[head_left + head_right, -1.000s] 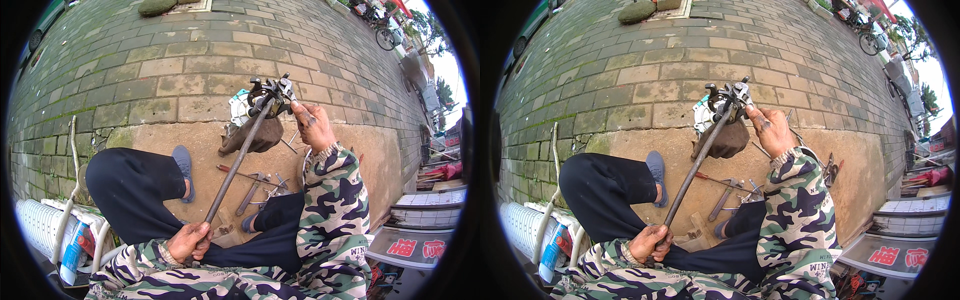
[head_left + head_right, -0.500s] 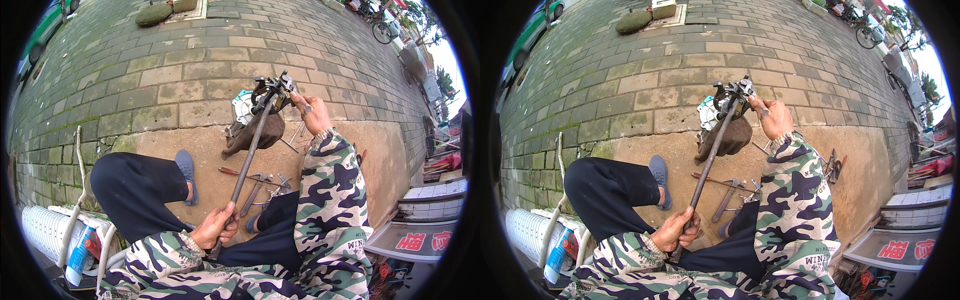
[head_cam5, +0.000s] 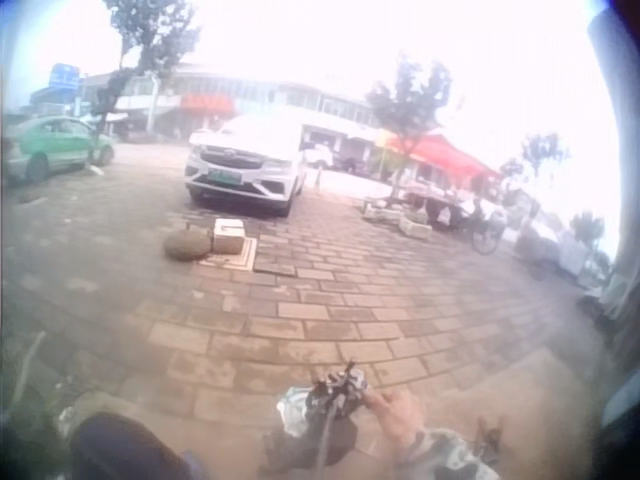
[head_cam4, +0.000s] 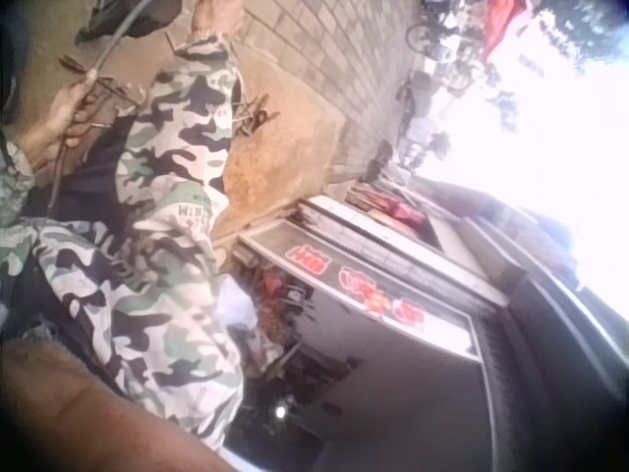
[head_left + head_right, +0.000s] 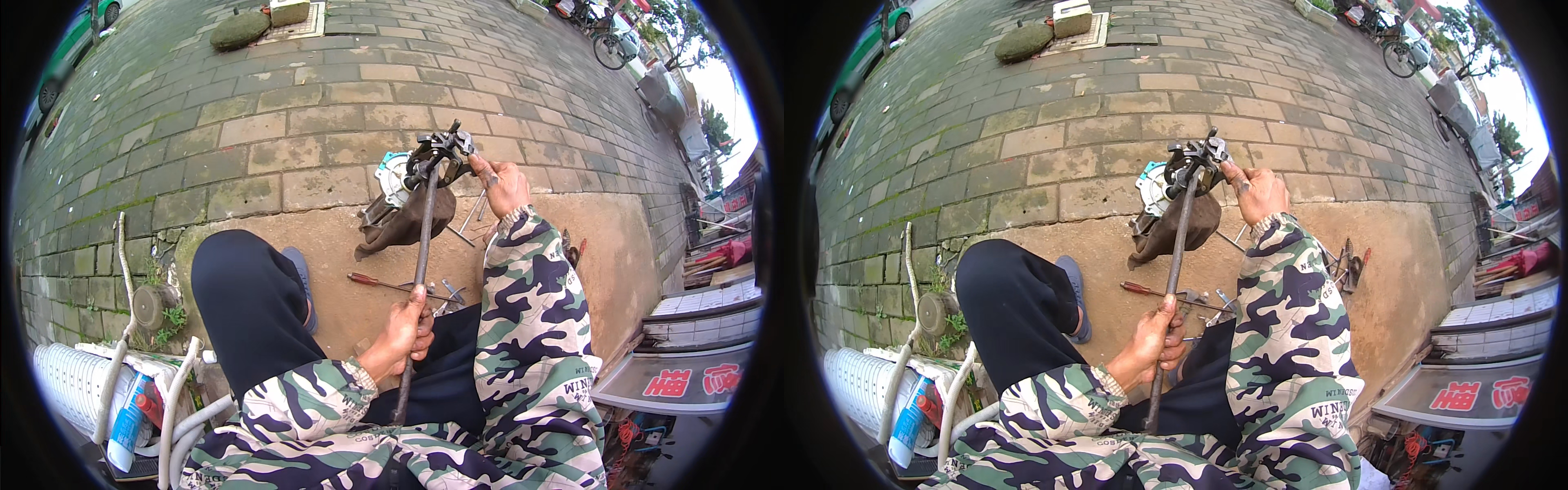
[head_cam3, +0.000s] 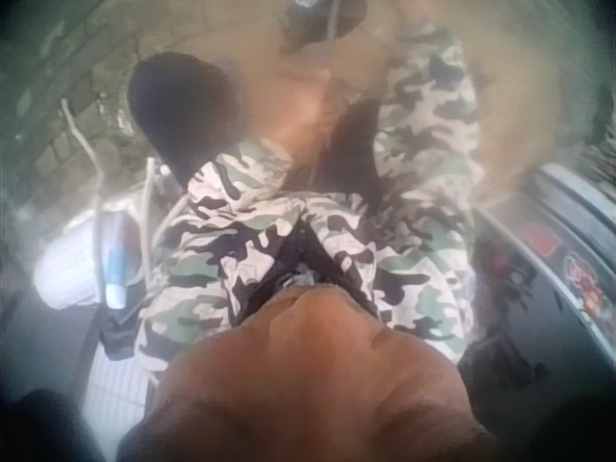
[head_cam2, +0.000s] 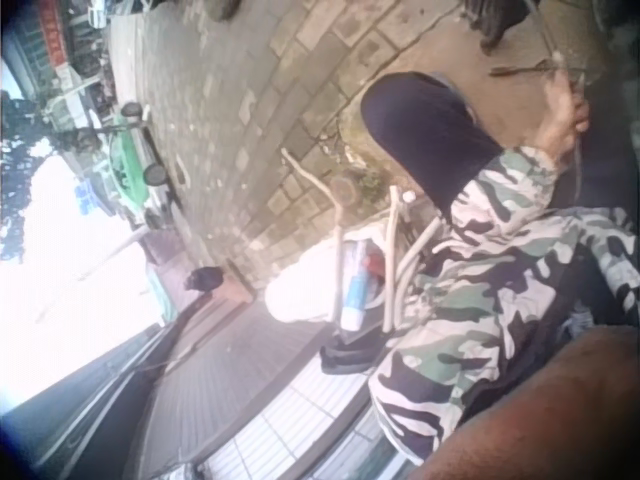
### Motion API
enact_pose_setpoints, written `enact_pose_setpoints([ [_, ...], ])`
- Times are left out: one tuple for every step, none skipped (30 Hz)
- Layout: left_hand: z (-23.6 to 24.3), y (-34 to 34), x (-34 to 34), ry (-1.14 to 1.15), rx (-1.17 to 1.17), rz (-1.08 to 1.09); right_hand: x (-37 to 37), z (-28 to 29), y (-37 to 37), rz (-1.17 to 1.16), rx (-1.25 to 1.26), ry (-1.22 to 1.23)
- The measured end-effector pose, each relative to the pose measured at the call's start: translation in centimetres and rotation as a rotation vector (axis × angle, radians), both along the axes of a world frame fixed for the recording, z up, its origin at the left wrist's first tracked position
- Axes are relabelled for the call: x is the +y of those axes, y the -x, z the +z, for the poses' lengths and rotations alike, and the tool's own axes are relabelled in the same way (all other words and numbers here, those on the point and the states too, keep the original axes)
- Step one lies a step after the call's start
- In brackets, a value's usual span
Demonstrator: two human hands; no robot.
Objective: The person sits on the ground and uses a hammer, wrench, and pliers to disassemble and adjust a mechanical assembly. They strike components with the hammer, loosen fasteners with the wrench, and manipulate parts with pliers, occasionally wiping the assembly with a cloth.
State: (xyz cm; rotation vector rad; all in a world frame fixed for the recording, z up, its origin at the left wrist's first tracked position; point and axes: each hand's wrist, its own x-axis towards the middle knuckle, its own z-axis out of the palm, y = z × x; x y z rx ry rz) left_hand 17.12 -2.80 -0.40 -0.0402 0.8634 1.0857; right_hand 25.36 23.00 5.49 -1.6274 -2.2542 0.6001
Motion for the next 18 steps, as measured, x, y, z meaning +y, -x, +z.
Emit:
enact_pose_setpoints([
  [0.1,-0.5,0.1,0.014,0.019,0.003,0.0,0.1,0.0,0.008,-0.011,0.005],
  [0.1,-1.0,0.1,0.028,0.037,0.007,-0.1,0.2,0.1,0.016,-0.023,0.010],
  [-0.1,-1.3,-0.1,0.051,0.061,0.012,-0.5,0.1,0.4,0.027,-0.030,0.024],
  [-0.3,-1.5,-0.3,0.056,0.024,0.020,-1.4,0.5,0.8,0.017,-0.014,0.004],
  [-0.2,-1.7,-0.3,0.037,0.018,0.026,-1.3,0.5,0.9,0.027,-0.005,-0.004],
  [0.0,-1.9,0.0,0.024,0.007,0.026,-1.0,0.3,0.8,0.030,-0.003,-0.007],
  [0.2,-2.2,0.1,0.010,-0.005,0.027,-1.1,0.2,0.7,0.035,0.000,-0.009],
  [-0.1,-2.5,0.1,0.031,-0.010,0.001,-1.6,0.1,0.5,0.035,0.007,-0.024],
  [-0.2,-2.6,0.2,0.029,-0.013,0.005,-1.8,0.4,0.8,0.038,-0.014,-0.027],
  [-0.3,-2.8,0.3,0.027,-0.015,0.009,-2.0,0.7,1.1,0.041,-0.033,-0.030],
  [-0.3,-3.0,0.4,0.024,-0.016,0.013,-2.2,1.1,1.3,0.042,-0.052,-0.033],
  [-0.3,-3.0,0.2,0.017,-0.036,0.019,-2.4,1.6,1.5,0.080,-0.068,-0.027],
  [-0.3,-3.0,-0.1,0.009,-0.054,0.026,-2.3,1.7,1.4,0.087,-0.090,-0.003],
  [-0.4,-2.3,-0.4,-0.005,-0.052,0.035,-2.2,2.0,1.9,0.097,-0.094,0.014],
  [-0.6,-1.7,-0.7,-0.009,-0.032,0.033,-2.1,2.1,2.3,0.109,-0.096,0.031],
  [-1.2,-1.6,-0.6,-0.018,-0.029,0.018,-1.9,2.2,1.9,0.128,-0.098,0.022],
  [-1.6,-1.3,-0.4,-0.026,-0.026,0.004,-1.9,2.3,1.7,0.142,-0.102,0.030],
  [-1.8,-0.7,-0.4,-0.026,0.001,-0.014,-1.9,2.1,1.6,0.150,-0.090,0.025],
])
